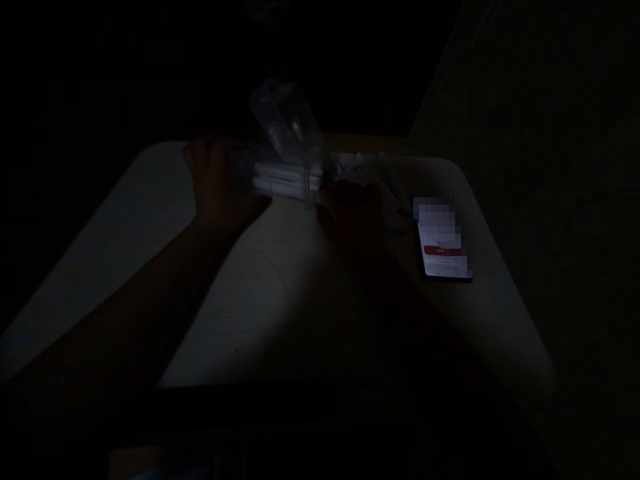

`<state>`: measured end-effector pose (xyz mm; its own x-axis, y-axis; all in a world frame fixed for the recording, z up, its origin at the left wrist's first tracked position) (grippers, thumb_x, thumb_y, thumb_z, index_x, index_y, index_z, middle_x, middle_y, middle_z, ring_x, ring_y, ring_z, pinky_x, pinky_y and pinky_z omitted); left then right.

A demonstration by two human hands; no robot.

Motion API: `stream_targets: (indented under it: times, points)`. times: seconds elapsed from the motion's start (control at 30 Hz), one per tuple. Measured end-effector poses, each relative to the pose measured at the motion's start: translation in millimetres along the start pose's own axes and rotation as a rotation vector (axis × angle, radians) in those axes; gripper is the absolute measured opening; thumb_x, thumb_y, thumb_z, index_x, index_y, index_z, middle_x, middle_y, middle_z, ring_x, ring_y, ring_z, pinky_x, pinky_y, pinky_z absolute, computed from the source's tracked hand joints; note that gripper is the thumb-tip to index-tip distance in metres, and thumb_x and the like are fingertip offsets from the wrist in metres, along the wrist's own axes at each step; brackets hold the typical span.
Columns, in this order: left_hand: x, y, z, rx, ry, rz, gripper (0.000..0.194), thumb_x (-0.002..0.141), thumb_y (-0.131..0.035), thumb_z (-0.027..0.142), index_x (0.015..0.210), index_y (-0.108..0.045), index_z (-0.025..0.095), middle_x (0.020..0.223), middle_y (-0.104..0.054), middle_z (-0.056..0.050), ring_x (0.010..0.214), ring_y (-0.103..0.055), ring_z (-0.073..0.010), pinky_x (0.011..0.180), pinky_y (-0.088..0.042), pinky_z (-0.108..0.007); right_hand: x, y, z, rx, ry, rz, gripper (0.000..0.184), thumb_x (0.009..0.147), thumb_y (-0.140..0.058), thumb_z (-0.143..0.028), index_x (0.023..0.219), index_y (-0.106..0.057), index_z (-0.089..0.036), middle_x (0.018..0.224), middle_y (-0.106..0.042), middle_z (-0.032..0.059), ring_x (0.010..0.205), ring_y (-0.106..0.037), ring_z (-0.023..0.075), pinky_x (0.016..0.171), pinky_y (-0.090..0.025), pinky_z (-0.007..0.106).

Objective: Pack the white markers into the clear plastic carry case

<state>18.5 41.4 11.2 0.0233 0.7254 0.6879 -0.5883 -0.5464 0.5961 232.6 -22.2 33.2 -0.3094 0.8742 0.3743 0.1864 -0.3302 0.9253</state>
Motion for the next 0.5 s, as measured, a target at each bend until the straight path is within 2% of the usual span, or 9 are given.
stream_targets:
  times: [0.13, 0.23, 0.4, 0.5]
  points:
    - [0.3, 0.0, 0.1, 0.01, 0.002, -0.001, 0.047, 0.067, -0.071, 0.043, 0.107, -0.05, 0.03, 0.121, -0.051, -0.005, 0.124, -0.039, -0.0341, 0.109, -0.032, -0.059, 0.4, -1.4, -2.6, 0.026, 0.058, -0.075, 0.038, 0.093, -0.038, -0.024, 0.126, -0.056, -0.019, 0.13, -0.059, 0.0114, 0.114, -0.055, 0.0278, 0.098, -0.034, 0.046]
    - [0.0, 0.0, 0.1, 0.024, 0.009, 0.008, 0.045, 0.068, -0.07, 0.042, 0.107, -0.05, 0.031, 0.122, -0.052, -0.005, 0.124, -0.04, -0.0342, 0.109, -0.033, -0.059, 0.6, -0.2, -4.0, 0.009, 0.058, -0.094, 0.038, 0.092, -0.036, -0.02, 0.124, -0.057, -0.021, 0.13, -0.06, 0.0094, 0.113, -0.056, 0.0264, 0.097, -0.034, 0.046]
    - [-0.2, -0.2, -1.3, 0.011, -0.013, 0.017, 0.046, 0.068, -0.068, 0.046, 0.108, -0.05, 0.033, 0.123, -0.053, -0.004, 0.126, -0.039, -0.0334, 0.108, -0.035, -0.058, 1.6, 3.4, -1.6, -0.023, -0.033, -0.054, 0.037, 0.094, -0.035, -0.029, 0.117, -0.061, -0.016, 0.116, -0.065, 0.013, 0.107, -0.059, 0.0273, 0.095, -0.036, 0.044]
    - [0.0, 0.3, -1.2, 0.009, 0.013, -0.007, 0.048, 0.067, -0.068, 0.048, 0.109, -0.05, 0.032, 0.124, -0.052, -0.004, 0.129, -0.037, -0.034, 0.109, -0.033, -0.058, 1.9, 2.2, -1.3, -0.01, -0.041, -0.064, 0.036, 0.093, -0.037, -0.029, 0.116, -0.062, -0.015, 0.118, -0.064, 0.0141, 0.106, -0.059, 0.0284, 0.094, -0.038, 0.045]
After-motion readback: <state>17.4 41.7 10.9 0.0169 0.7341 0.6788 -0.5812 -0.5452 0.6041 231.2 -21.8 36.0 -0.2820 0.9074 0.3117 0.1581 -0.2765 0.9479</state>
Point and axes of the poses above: each hand's wrist, its own x-axis towards the middle knuckle, its own y-axis out of the back of the hand, z = x × y, the point moved 2 cm from there along x, towards the middle knuckle
